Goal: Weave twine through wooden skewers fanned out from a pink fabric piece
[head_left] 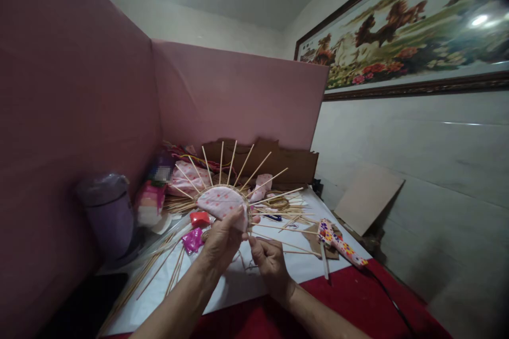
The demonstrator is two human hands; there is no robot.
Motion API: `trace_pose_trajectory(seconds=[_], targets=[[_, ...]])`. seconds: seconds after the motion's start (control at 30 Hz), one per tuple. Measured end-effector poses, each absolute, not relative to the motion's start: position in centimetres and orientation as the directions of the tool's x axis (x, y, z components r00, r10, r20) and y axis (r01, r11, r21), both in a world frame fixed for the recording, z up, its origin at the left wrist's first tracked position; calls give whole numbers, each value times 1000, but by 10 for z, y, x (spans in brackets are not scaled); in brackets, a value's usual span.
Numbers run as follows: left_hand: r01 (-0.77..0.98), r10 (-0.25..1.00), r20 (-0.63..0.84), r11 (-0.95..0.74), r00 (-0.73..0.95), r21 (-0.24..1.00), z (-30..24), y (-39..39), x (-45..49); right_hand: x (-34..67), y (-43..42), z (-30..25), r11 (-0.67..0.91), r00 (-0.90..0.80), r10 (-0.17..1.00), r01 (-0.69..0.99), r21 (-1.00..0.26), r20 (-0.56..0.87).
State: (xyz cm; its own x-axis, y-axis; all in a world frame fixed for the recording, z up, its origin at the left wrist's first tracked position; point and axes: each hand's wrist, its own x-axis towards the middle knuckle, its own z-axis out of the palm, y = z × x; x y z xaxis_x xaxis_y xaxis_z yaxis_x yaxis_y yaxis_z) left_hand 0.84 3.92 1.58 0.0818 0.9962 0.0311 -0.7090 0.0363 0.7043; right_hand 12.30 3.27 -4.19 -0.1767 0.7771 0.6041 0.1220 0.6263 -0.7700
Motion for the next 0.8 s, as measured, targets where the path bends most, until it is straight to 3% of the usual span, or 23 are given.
trace_pose_trajectory(seconds=[0.13, 0.67, 0.8], targets=[[-708, 1000, 14, -6, 5, 706, 14, 41, 10, 122, 32, -45, 649, -222, 756, 134, -749, 616], [-707, 1000, 29, -28, -11, 706, 10, 44, 6, 121, 35, -52, 642, -228, 763, 152, -752, 605], [-722, 999, 35, -36, -17, 691, 16, 45, 3, 121, 37, -48, 690, -191, 724, 220, -690, 663]])
